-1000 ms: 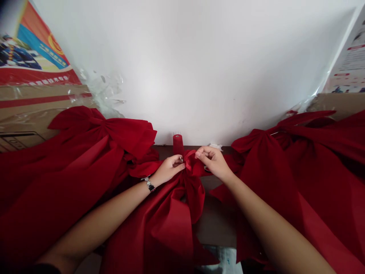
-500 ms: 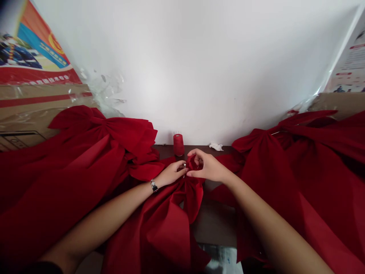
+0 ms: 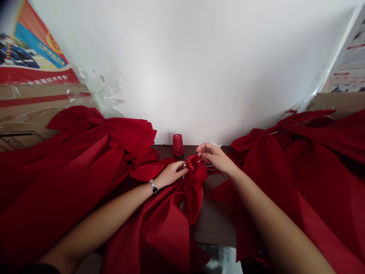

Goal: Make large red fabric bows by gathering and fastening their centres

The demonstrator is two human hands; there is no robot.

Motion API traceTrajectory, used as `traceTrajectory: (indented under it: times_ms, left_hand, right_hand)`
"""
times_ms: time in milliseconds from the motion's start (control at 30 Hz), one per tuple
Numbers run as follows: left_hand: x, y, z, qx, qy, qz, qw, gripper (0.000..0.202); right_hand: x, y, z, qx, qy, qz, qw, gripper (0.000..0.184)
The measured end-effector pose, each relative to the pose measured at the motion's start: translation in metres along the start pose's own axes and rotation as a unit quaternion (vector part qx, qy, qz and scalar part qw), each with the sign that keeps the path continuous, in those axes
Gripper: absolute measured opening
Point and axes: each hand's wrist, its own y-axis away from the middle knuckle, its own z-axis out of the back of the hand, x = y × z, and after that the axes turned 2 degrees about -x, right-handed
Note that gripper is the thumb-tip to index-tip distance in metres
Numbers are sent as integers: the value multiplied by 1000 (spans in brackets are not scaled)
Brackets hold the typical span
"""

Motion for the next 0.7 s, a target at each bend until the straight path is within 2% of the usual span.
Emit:
traceTrajectory:
  times_ms: [167,267,400,467,600,700]
  left_hand:
    - [0,0,0,6,-3,-1,1000,21]
    - [0,1,0,1,-3,2,1000,22]
    - [0,1,0,-6,-7,-2,1000,20]
    - [1,1,0,-7,-7,-6,1000,20]
    - [2,1,0,-5,-11,-4,1000,21]
    - [1,1,-1,0,-10,-4,1000,21]
  right_hand:
    - [0,0,2,-53,-103,-46,992,25]
    - [0,0,1,-59,-137,-39,988,24]
    - [-1,0,-1,-47,-117,-1,992,18]
    - [-1,0,-3,-42,-94,12,995,21]
    - [1,0,-6,-50,-60,2,997,21]
    - [5,0,-5,-45,-82,-13,996,23]
